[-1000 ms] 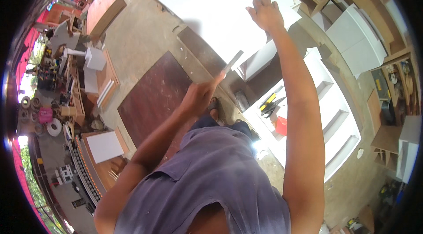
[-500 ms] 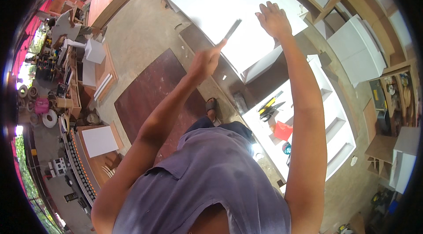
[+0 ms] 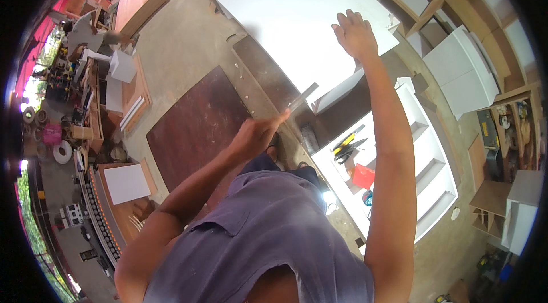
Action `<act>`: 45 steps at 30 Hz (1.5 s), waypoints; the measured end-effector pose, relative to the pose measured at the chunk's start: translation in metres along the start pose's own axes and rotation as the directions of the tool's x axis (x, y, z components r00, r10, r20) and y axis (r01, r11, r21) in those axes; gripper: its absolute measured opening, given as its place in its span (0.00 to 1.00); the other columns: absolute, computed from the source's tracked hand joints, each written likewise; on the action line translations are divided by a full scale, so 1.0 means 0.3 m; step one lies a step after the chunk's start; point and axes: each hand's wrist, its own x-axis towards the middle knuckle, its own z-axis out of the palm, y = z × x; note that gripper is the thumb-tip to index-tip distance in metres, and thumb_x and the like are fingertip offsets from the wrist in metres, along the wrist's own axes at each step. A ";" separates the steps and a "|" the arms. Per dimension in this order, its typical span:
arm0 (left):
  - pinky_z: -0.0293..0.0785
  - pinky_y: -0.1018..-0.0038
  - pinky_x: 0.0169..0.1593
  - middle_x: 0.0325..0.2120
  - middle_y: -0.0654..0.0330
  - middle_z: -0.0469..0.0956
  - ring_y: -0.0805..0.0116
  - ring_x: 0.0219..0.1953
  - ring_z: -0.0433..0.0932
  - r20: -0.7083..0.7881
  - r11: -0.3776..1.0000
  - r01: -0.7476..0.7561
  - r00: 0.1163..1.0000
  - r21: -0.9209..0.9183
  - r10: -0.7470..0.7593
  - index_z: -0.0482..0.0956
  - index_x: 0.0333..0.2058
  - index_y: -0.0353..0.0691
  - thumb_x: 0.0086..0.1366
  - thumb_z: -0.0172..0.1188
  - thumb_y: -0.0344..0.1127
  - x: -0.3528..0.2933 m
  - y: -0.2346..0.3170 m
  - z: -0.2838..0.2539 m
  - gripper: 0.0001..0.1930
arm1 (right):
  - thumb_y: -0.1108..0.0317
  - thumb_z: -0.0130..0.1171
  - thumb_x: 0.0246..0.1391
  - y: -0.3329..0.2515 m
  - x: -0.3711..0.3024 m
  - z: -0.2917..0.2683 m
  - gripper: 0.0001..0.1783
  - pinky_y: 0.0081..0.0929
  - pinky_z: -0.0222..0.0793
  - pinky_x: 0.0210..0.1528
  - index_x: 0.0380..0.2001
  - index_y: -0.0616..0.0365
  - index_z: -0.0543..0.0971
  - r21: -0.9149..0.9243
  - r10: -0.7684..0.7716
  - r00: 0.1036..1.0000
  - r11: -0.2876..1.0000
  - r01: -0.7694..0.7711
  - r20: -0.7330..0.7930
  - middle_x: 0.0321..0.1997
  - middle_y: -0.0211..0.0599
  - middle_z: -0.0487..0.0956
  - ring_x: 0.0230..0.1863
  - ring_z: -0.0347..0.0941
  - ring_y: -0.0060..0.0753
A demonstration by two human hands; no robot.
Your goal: The person assembles a white cabinet by placing a large white panel onto a frame, then uses a utility knife to trim excess material along the edges. The person also uses a metal straight edge to guide the knife and ensure straight cuts.
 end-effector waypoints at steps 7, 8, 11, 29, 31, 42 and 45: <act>0.71 0.66 0.31 0.25 0.46 0.76 0.65 0.23 0.75 0.136 0.969 0.247 0.960 0.009 -0.246 0.69 0.64 0.43 0.70 0.47 0.29 0.048 0.110 -0.032 0.23 | 0.47 0.42 0.67 0.005 -0.012 0.047 0.29 0.49 0.54 0.69 0.62 0.53 0.70 0.039 -0.051 0.996 0.998 0.054 -0.078 0.69 0.48 0.65 0.69 0.58 0.50; 0.71 0.66 0.30 0.25 0.46 0.76 0.65 0.23 0.74 0.150 0.980 0.200 0.969 0.004 -0.199 0.68 0.64 0.44 0.70 0.47 0.29 0.020 0.109 -0.018 0.24 | 0.45 0.41 0.67 0.006 -0.015 0.042 0.30 0.49 0.52 0.71 0.63 0.51 0.69 0.035 -0.027 0.998 0.999 0.029 -0.049 0.70 0.48 0.65 0.71 0.57 0.50; 0.72 0.66 0.31 0.27 0.44 0.78 0.64 0.23 0.74 0.238 0.986 0.161 0.960 -0.034 -0.149 0.69 0.64 0.44 0.69 0.48 0.27 0.020 0.103 -0.013 0.24 | 0.46 0.41 0.67 0.018 0.000 0.037 0.29 0.49 0.53 0.69 0.62 0.52 0.70 0.044 -0.056 0.997 0.997 0.058 -0.054 0.69 0.48 0.65 0.70 0.58 0.50; 0.73 0.71 0.33 0.36 0.46 0.80 0.69 0.26 0.73 0.237 0.963 0.269 0.935 0.016 -0.265 0.67 0.65 0.41 0.70 0.48 0.28 0.064 -0.031 -0.091 0.24 | 0.52 0.41 0.61 -0.230 0.169 0.088 0.25 0.73 0.46 0.64 0.58 0.45 0.71 -0.042 0.122 0.992 0.992 -0.120 0.024 0.66 0.42 0.66 0.70 0.53 0.61; 0.74 0.70 0.35 0.38 0.45 0.80 0.69 0.28 0.74 0.239 0.933 0.353 0.902 0.073 -0.360 0.68 0.64 0.40 0.71 0.48 0.29 0.252 -0.083 -0.160 0.23 | 0.52 0.39 0.63 -0.259 0.182 0.085 0.25 0.71 0.44 0.65 0.61 0.44 0.68 -0.021 0.091 0.995 0.996 -0.090 0.030 0.69 0.40 0.62 0.70 0.51 0.62; 0.72 0.67 0.32 0.24 0.49 0.71 0.66 0.25 0.73 0.126 0.921 0.390 0.913 0.003 -0.388 0.70 0.63 0.43 0.72 0.45 0.32 0.323 -0.088 -0.208 0.22 | 0.51 0.38 0.63 -0.262 0.167 0.098 0.28 0.68 0.43 0.68 0.64 0.40 0.66 -0.045 0.101 0.993 0.994 -0.099 0.057 0.72 0.44 0.59 0.73 0.48 0.65; 0.72 0.67 0.32 0.26 0.47 0.74 0.66 0.25 0.74 0.249 0.934 0.347 0.900 0.088 -0.358 0.68 0.64 0.44 0.71 0.45 0.29 0.165 -0.152 -0.135 0.23 | 0.51 0.37 0.63 -0.268 0.173 0.076 0.27 0.68 0.43 0.68 0.64 0.40 0.65 -0.041 0.119 0.983 0.993 -0.115 0.137 0.73 0.44 0.59 0.73 0.48 0.65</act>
